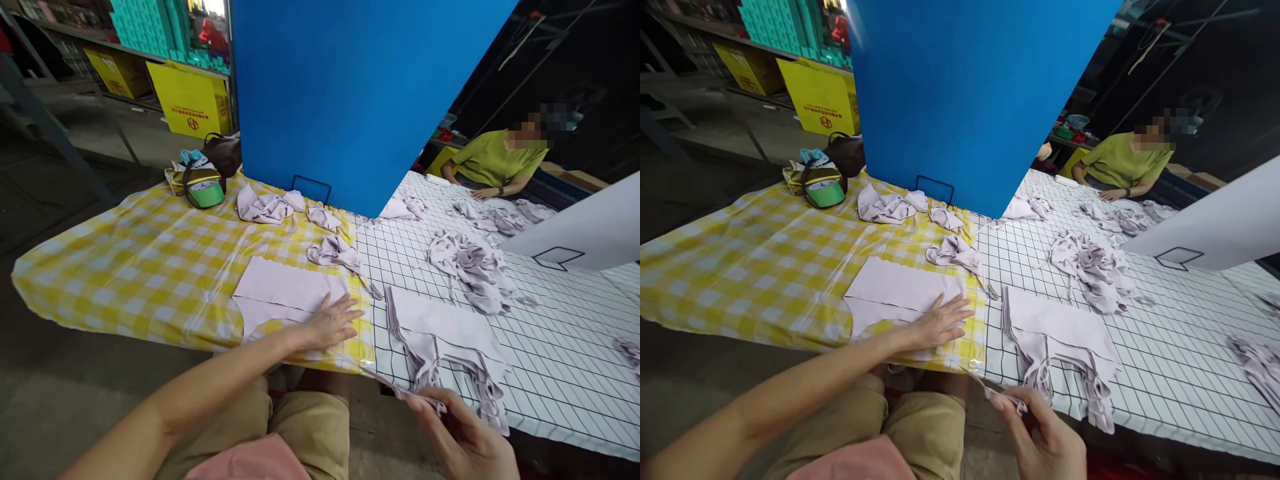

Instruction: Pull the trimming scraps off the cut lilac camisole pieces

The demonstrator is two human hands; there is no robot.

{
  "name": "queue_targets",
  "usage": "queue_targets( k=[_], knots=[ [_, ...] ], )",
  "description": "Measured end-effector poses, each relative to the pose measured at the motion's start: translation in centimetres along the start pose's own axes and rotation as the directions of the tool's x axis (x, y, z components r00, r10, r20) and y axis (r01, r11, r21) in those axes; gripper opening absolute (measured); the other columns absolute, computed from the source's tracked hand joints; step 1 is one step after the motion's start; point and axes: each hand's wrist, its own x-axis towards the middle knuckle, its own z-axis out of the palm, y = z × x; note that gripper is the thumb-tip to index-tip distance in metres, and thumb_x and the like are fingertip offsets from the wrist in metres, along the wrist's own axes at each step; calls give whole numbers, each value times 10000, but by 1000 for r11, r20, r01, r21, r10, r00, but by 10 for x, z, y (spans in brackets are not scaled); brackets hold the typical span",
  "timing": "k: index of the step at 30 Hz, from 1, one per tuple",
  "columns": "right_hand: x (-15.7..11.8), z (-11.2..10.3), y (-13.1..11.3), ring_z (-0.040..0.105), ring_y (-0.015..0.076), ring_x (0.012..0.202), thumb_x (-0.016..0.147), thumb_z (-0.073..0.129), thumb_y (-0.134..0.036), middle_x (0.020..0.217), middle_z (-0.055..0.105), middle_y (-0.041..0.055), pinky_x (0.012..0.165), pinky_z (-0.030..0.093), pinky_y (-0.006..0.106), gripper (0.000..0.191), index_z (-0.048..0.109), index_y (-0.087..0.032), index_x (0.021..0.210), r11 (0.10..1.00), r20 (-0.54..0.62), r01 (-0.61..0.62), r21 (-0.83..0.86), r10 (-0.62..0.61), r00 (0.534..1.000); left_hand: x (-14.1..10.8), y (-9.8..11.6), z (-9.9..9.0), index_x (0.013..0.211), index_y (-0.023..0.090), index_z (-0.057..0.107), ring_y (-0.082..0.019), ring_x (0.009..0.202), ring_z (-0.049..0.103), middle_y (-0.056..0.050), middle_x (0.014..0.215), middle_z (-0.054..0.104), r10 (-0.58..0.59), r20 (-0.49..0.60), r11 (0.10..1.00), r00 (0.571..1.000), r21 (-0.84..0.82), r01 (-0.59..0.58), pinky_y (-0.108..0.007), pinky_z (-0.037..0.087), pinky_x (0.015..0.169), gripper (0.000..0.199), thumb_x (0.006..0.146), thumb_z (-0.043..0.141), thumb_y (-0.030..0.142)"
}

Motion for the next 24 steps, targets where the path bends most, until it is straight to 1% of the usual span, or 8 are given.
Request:
queue_targets(
  k=[2,3,6,9,11,14,18,24],
  knots=[
    [15,10,0,410,118,405,747,473,-603,444,490,-22,404,320,216,418,606,-218,652,999,114,43,-24,-40,993,-12,25,-8,1107,177,557,-177,1175,466,-69,1172,588,7,-67,961,998,-275,-26,-366,322,1008,309,922,356,321],
    [23,15,0,404,117,396,754,467,-595,423,473,-26,404,306,217,416,602,-219,639,996,176,71,-51,-61,982,-18,37,-13,1018,157,593,-151,1039,557,-59,1051,639,20,-40,916,999,-400,-34,-285,410,906,310,927,345,320],
    [41,32,-3,424,123,394,787,463,-514,423,503,-17,423,290,221,370,570,-217,595,972,332,170,-162,-108,937,-33,62,-23,904,141,606,-113,721,612,-12,786,664,-78,67,849,995,-519,101,-185,453,634,240,875,466,334],
    [50,44,-9,485,148,439,788,501,-363,470,566,4,452,280,225,246,567,-220,599,927,417,242,-288,-106,903,-38,65,-21,884,155,598,-115,711,607,7,771,662,-196,38,892,980,-408,194,-187,451,631,144,824,549,277],
    [53,49,-13,521,162,479,779,516,-287,516,606,17,467,270,228,181,587,-222,625,903,454,267,-336,-93,886,-38,59,-15,871,162,585,-123,779,610,4,830,667,-180,-62,955,982,-252,159,-244,459,782,91,824,552,232],
    [56,53,-19,509,150,483,780,505,-247,532,613,19,473,260,224,183,586,-215,618,895,512,293,-336,-88,855,-38,47,-3,838,156,558,-111,737,609,10,783,657,18,-169,999,985,54,-9,-388,330,1016,86,866,486,195],
    [60,54,-22,437,116,466,759,482,-205,509,571,-2,472,245,213,214,528,-204,550,911,585,293,-289,-74,808,-42,33,4,788,152,550,-103,727,609,-7,751,643,310,-170,914,935,326,-243,-462,223,1081,216,898,365,137],
    [66,60,-20,328,90,479,724,479,-186,496,513,-19,472,222,208,187,520,-174,542,936,663,273,-221,-62,746,-43,25,-1,748,145,557,-101,725,596,-6,694,623,478,-106,781,872,505,-367,-489,213,1087,270,875,338,52]
  ],
)
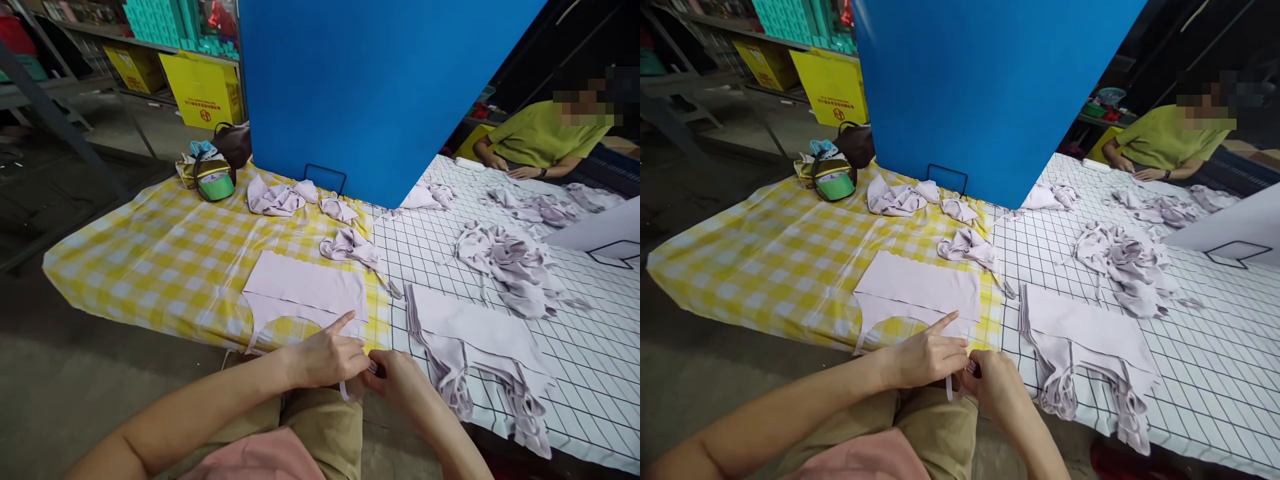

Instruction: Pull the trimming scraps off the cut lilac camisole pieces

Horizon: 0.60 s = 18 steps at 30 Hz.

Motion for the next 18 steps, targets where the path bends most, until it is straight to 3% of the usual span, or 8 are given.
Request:
queue_targets(
  k=[7,10,12,15,18],
  knots=[
    [7,-3,-5,319,80,483,644,461,-105,490,507,-25,465,223,204,136,556,-144,555,999,64,2,49,-5,998,2,-1,1,702,141,559,-109,696,572,3,623,589,50,8,997,999,63,-50,-510,197,1086,304,855,322,29],
    [9,-2,-5,334,81,494,629,451,-103,482,497,-28,464,232,199,131,543,-140,544,990,87,11,137,-23,996,4,-3,1,690,148,574,-99,630,559,9,619,599,-3,42,999,999,-44,5,-494,191,1089,287,862,350,96],
    [9,0,-1,352,84,498,648,447,-129,483,499,-31,466,248,197,130,540,-145,559,970,116,37,240,-66,991,5,-7,-3,701,156,599,-84,581,542,24,640,624,-101,90,973,991,-199,117,-467,194,1090,229,838,417,149],
    [8,5,8,362,87,491,677,456,-180,501,484,-45,468,269,201,101,518,-164,598,935,113,79,346,-125,986,8,-13,-11,689,162,638,-45,503,480,69,599,616,-319,218,805,922,-450,385,-364,276,1049,130,747,523,143],
    [5,11,13,443,104,552,685,478,-192,572,500,-39,524,336,207,86,455,-189,601,899,29,132,418,-159,987,10,-18,-20,645,141,652,-48,497,455,66,520,548,-487,401,524,775,-576,627,-198,436,740,81,668,575,155]
  ],
)
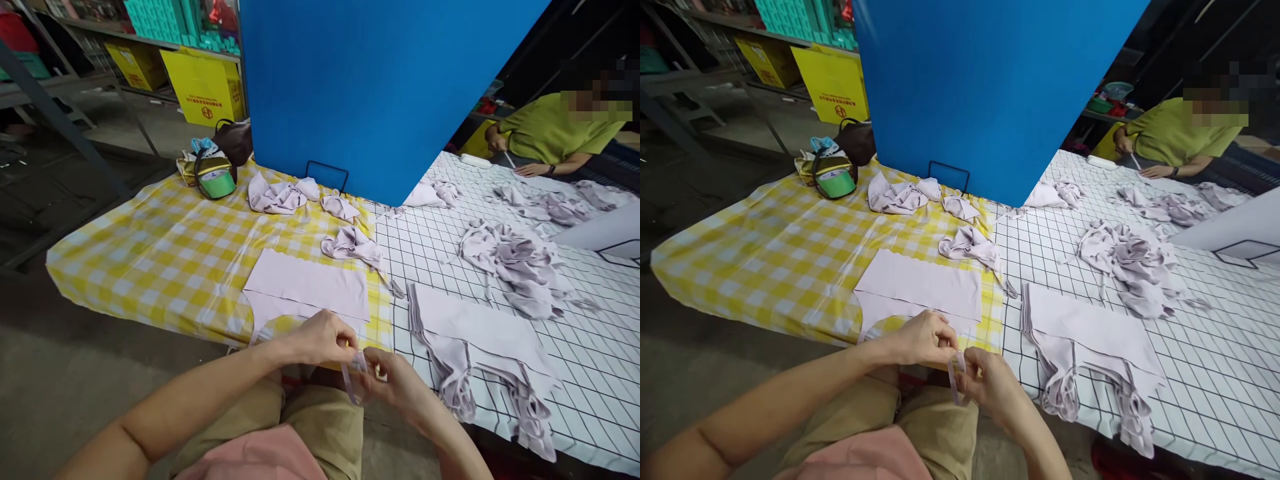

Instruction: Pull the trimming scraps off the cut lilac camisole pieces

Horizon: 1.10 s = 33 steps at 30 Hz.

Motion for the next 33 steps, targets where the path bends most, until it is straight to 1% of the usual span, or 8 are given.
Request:
queue_targets(
  k=[3,8,13,19,23,26,28,33],
  knots=[
    [-3,12,0,554,152,765,700,518,-222,802,578,6,677,429,247,114,474,-206,804,982,-148,86,168,-61,987,-1,1,-4,652,123,646,-66,463,480,55,470,499,-215,108,948,971,-218,234,-150,342,455,111,640,559,190],
    [-1,42,-2,589,133,751,779,485,-262,997,534,60,643,488,251,370,335,-235,1116,910,-375,189,368,-40,926,-1,0,-4,617,130,595,-78,374,482,59,442,475,-342,211,854,915,-336,397,-159,304,374,102,604,535,211],
    [2,59,2,558,133,675,842,423,-172,809,519,25,570,464,232,197,454,-214,1033,961,-588,268,-74,-259,766,-3,-2,-9,585,142,566,-56,326,418,72,390,426,-337,264,807,904,-413,422,-152,249,345,97,604,493,203],
    [6,61,8,577,138,723,887,412,-116,817,577,41,631,454,228,200,548,-205,1003,814,-553,318,-486,-569,609,-4,-10,-12,519,151,504,-48,284,317,89,330,337,-325,403,647,855,-565,512,-168,243,341,100,602,485,202],
    [15,53,6,582,136,685,892,418,-162,767,608,38,610,442,224,168,583,-188,908,826,-556,305,-474,-549,624,0,-23,-13,601,149,532,-63,338,362,82,409,353,-318,340,766,885,-457,452,-191,306,403,148,695,475,249],
    [27,41,3,572,135,620,882,423,-250,714,620,32,567,432,226,202,590,-188,787,939,-617,222,-263,-341,710,6,-38,-15,768,152,582,-121,586,530,20,636,538,-228,-79,972,971,35,231,-248,407,594,111,748,495,218],
    [36,33,2,565,147,587,845,457,-332,681,632,34,552,430,241,226,601,-186,751,988,-621,132,-78,-152,769,11,-48,-16,869,153,585,-175,821,551,-34,874,585,7,-215,907,977,412,84,-308,407,747,128,755,533,180],
    [62,22,1,543,164,545,732,508,-430,610,626,37,531,422,266,284,616,-169,707,971,-536,33,237,102,838,21,-64,-16,837,129,581,-193,876,531,-72,899,585,233,14,640,972,751,-164,-310,401,757,99,837,483,147]
  ],
)
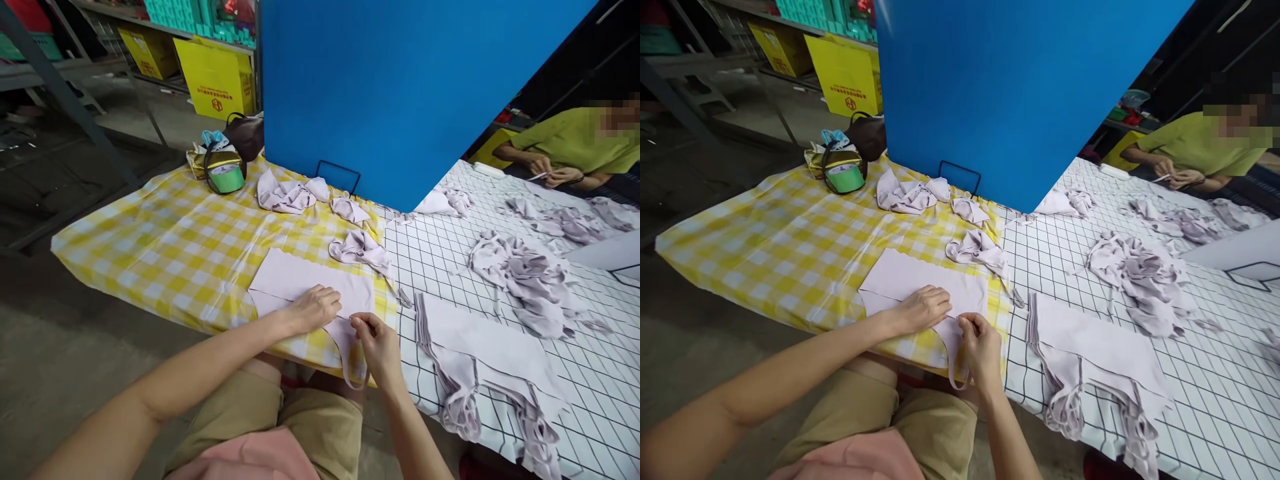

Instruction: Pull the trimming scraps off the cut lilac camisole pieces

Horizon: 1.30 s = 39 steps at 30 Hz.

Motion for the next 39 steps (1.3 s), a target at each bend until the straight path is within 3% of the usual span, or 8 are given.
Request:
queue_targets(
  k=[3,9,12,19,27,39],
  knots=[
    [11,4,-1,538,172,549,706,504,-445,590,618,34,519,407,269,296,613,-170,691,1000,37,-12,14,12,999,3,-2,4,821,131,592,-184,847,524,-66,862,588,10,-3,1000,1000,18,-9,-300,394,721,165,858,432,111],
    [27,11,-1,557,181,649,717,502,-392,695,643,48,619,413,286,246,621,-179,689,989,46,143,-30,-141,989,8,-7,8,823,201,648,-180,911,491,-16,871,582,-236,1,944,972,-237,229,-295,370,745,83,807,572,228],
    [32,14,1,553,179,679,742,499,-350,722,630,46,647,408,290,223,637,-179,706,979,89,198,-37,-195,977,10,-9,7,794,202,661,-180,917,484,-12,876,582,-290,40,912,956,-291,288,-301,360,753,85,795,586,242],
    [39,17,2,557,180,684,745,503,-321,722,626,44,645,402,291,212,653,-173,723,977,126,210,-44,-203,971,16,-12,10,758,191,665,-194,915,483,-22,845,594,-317,65,890,946,-324,320,-309,355,754,162,791,589,330],
    [37,17,-3,571,162,676,785,482,-256,736,633,38,636,408,273,207,666,-174,737,937,102,320,-140,-308,946,19,-14,12,699,181,644,-209,925,493,-19,826,612,-341,70,868,937,-358,343,-319,354,766,162,760,603,326],
    [38,17,2,575,172,670,816,473,-308,724,636,43,621,414,278,237,655,-179,737,925,106,336,-176,-322,941,19,-14,11,695,180,640,-217,949,491,-22,843,625,-355,104,855,929,-365,367,-332,339,767,177,765,598,337]
  ],
)
